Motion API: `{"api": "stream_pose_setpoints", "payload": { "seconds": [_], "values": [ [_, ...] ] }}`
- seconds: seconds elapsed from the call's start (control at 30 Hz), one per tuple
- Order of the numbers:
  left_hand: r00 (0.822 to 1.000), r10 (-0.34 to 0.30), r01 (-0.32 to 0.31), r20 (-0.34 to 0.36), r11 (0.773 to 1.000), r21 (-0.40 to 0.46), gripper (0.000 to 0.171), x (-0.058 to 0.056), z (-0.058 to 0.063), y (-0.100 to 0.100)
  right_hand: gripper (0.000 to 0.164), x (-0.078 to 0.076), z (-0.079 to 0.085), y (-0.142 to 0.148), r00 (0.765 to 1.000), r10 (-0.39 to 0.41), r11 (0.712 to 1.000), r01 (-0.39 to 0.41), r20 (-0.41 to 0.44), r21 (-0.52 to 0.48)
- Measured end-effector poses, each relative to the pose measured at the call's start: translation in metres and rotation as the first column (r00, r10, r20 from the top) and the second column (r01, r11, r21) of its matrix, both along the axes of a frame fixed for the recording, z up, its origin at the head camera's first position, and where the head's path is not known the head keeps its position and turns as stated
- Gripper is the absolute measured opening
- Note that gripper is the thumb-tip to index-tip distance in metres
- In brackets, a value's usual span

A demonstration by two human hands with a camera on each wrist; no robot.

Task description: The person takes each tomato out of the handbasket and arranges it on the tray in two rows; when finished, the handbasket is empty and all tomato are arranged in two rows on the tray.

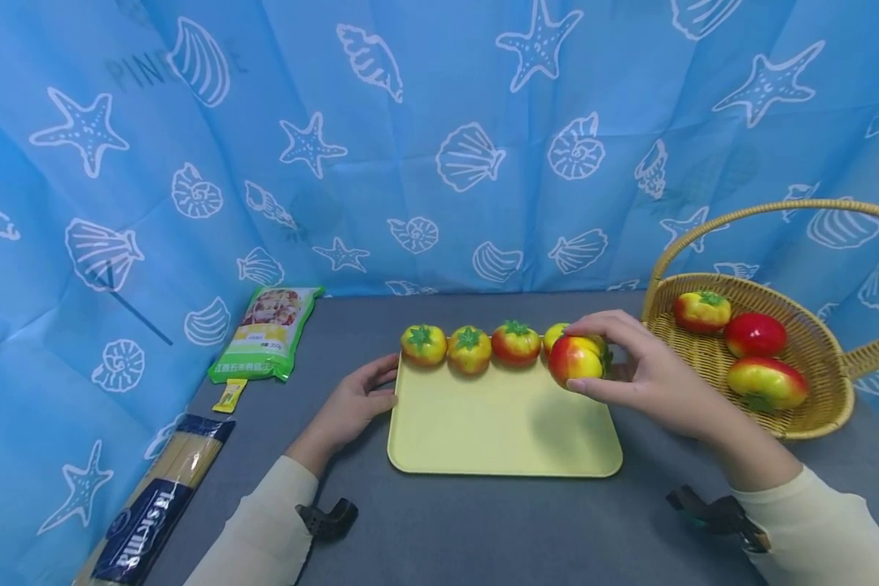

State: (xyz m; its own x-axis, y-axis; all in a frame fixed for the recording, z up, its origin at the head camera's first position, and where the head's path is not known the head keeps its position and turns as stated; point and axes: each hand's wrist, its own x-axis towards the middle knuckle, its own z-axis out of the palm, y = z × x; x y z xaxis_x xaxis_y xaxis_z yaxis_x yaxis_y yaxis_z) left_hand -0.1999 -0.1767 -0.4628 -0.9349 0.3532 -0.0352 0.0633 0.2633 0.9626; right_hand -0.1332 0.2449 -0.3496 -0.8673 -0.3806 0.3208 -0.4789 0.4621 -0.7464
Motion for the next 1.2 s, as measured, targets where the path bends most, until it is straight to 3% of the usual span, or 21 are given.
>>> {"api": "stream_pose_setpoints", "payload": {
  "seconds": [0.13, 0.3, 0.6, 0.83, 1.2],
  "values": [
    [1.0, 0.003, -0.003, -0.001, 1.0, -0.006, 0.071, 0.0, 0.0, 0.0, 0.049, -0.008, -0.005, -0.017, 0.998, 0.049, 0.999, -0.049, -0.025, 0.004],
    [1.0, -0.001, 0.001, -0.002, 1.0, -0.01, 0.071, 0.0, 0.001, 0.0, 0.049, -0.014, -0.014, -0.038, 0.992, 0.095, 0.993, -0.088, -0.082, 0.083],
    [1.0, 0.005, -0.005, -0.006, 1.0, -0.008, 0.071, -0.002, 0.0, 0.0, 0.051, -0.02, -0.03, -0.072, 0.984, 0.148, 0.97, -0.125, -0.097, 0.21],
    [1.0, 0.009, -0.009, -0.01, 1.0, -0.011, 0.071, -0.002, 0.0, -0.001, 0.052, -0.024, -0.038, -0.093, 0.978, 0.181, 0.956, -0.15, -0.104, 0.253],
    [1.0, 0.014, -0.014, 0.0, 1.0, -0.017, 0.071, -0.001, 0.003, -0.001, 0.058, -0.031, -0.043, -0.131, 0.975, 0.223, 0.938, -0.21, -0.015, 0.275]
  ]
}}
